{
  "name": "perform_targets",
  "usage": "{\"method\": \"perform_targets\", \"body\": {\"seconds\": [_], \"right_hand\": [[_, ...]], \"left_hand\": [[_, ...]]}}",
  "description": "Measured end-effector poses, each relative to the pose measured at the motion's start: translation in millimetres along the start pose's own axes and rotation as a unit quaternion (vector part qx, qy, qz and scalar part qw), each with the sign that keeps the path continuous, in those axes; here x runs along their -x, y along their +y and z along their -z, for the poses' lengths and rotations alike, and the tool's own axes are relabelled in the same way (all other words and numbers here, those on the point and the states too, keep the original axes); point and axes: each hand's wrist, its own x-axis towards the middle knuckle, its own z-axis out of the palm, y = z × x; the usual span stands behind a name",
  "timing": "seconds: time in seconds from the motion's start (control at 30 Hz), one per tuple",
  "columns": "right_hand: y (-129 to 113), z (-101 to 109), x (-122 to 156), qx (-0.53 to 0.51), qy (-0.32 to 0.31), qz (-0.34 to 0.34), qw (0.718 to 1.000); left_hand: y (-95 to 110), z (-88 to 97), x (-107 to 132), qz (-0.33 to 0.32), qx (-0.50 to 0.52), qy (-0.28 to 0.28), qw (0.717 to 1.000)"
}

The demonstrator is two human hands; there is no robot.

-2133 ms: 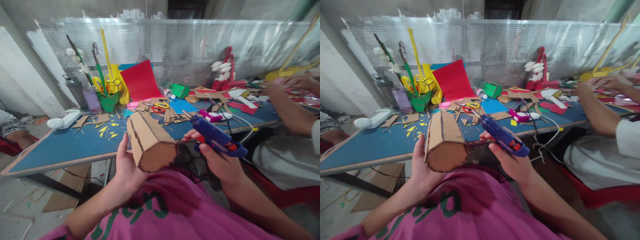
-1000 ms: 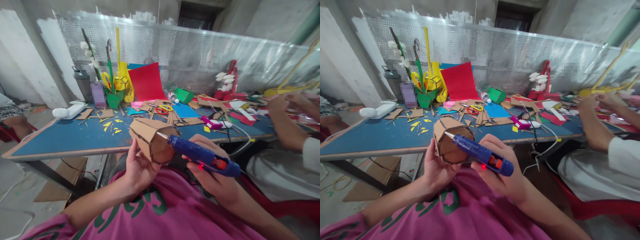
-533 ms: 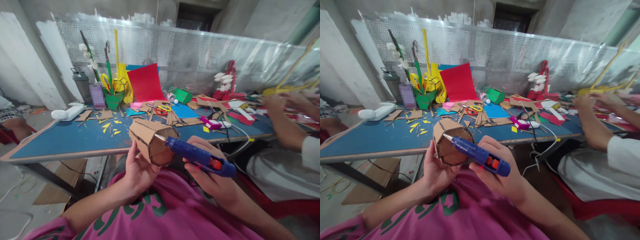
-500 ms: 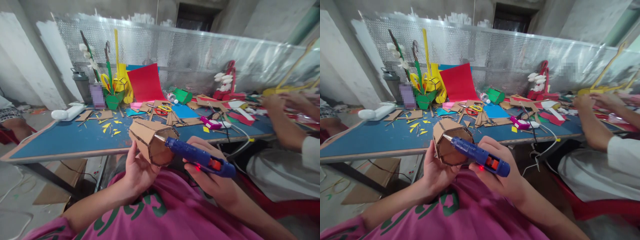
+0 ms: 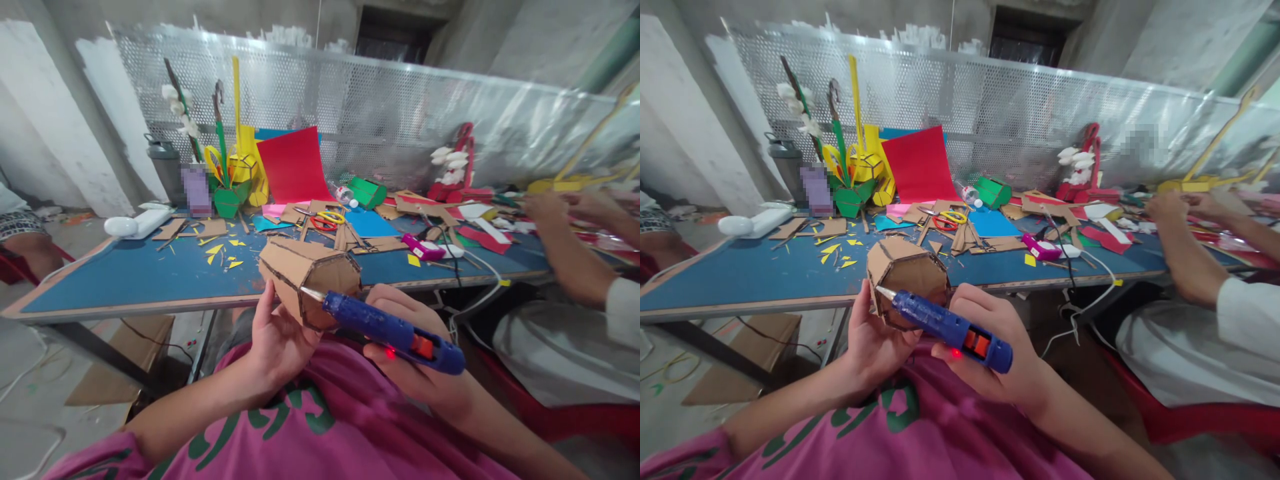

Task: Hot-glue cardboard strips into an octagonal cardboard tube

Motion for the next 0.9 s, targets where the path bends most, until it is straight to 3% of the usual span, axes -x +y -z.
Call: {"method": "perform_targets", "body": {"seconds": [0.3,0.9], "right_hand": [[3,4,-1,0.021,0.024,-0.006,0.999],[5,4,-3,0.070,0.071,0.036,0.994]], "left_hand": [[4,20.8,-5,0.016,-0.008,-0.035,0.999],[5,15.4,-5,0.017,-0.006,-0.015,1.000]]}}
